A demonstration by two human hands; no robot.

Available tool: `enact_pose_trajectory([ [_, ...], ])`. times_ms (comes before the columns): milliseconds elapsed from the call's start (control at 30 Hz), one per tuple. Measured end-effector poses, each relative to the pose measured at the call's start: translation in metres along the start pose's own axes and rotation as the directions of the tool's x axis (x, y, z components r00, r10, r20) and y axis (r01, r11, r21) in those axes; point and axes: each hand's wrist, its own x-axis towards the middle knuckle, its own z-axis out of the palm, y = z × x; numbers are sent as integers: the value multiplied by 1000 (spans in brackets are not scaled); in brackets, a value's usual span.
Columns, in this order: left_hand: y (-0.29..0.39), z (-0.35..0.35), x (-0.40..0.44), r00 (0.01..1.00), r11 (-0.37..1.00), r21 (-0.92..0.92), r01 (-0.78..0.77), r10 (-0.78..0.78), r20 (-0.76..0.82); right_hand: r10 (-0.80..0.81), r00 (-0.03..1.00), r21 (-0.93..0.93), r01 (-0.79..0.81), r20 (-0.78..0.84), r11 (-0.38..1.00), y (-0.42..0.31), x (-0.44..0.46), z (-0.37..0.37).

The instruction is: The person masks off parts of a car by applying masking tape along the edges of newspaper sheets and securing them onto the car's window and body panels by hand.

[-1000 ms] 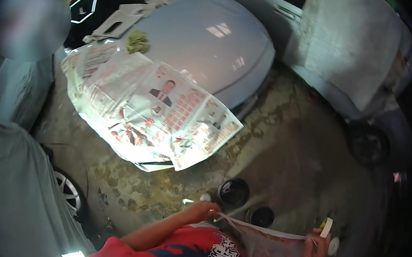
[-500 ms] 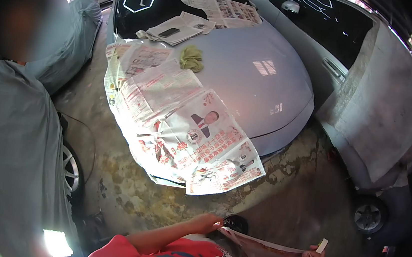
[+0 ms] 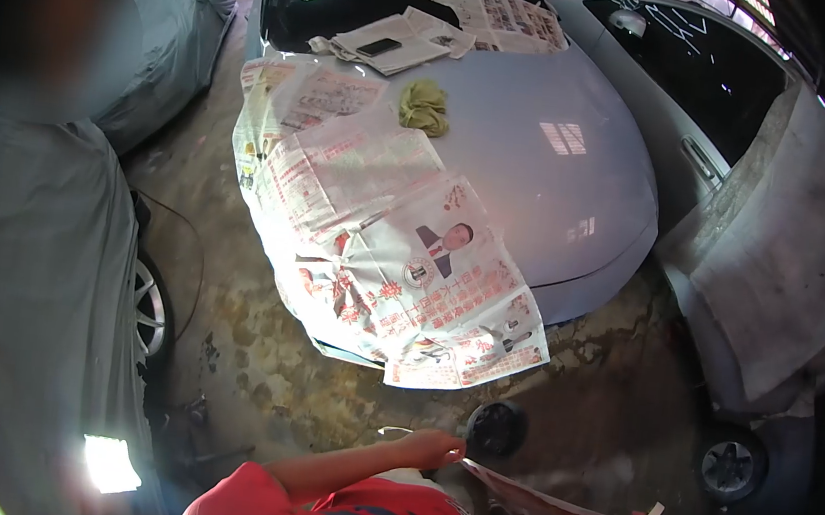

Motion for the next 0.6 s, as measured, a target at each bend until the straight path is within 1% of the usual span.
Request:
enact_pose_trajectory([
  [33,-1,-1,3,1000,1000,23,16,-16,5,10,1000,-10,-10,-4,1000,2,-3,-3],
  [100,-1,4,13,998,998,49,34,-36,46,116,993,-20,-116,-17,993,26,-14,0],
  [133,-5,10,19,999,999,45,21,-23,39,175,984,-31,-175,-30,984,39,-24,-3],
  [167,-12,16,23,999,999,38,9,-10,38,280,960,60,-278,-25,959,24,-24,-4],
  [200,-15,22,27,999,999,31,-6,5,35,308,951,43,-307,-18,951,15,-26,-9],
  [267,-6,19,34,992,999,28,36,-39,121,341,940,32,-340,-10,940,6,-27,-12],
  [300,-4,18,35,986,997,35,63,-68,152,357,934,16,-356,-35,934,6,-31,-12],
  [400,-15,35,38,987,991,-82,-103,111,112,317,946,-97,-322,-63,942,22,-44,-15],
  [500,-20,52,39,983,989,-104,-104,118,142,264,963,-211,-267,-43,940,33,-44,-18],
  [533,-23,55,41,982,988,-91,-126,137,132,236,972,-209,-234,-18,949,33,-38,-18],
  [600,-28,62,42,976,983,-66,-170,177,123,186,982,-209,-176,29,962,-10,-14,-16],
])
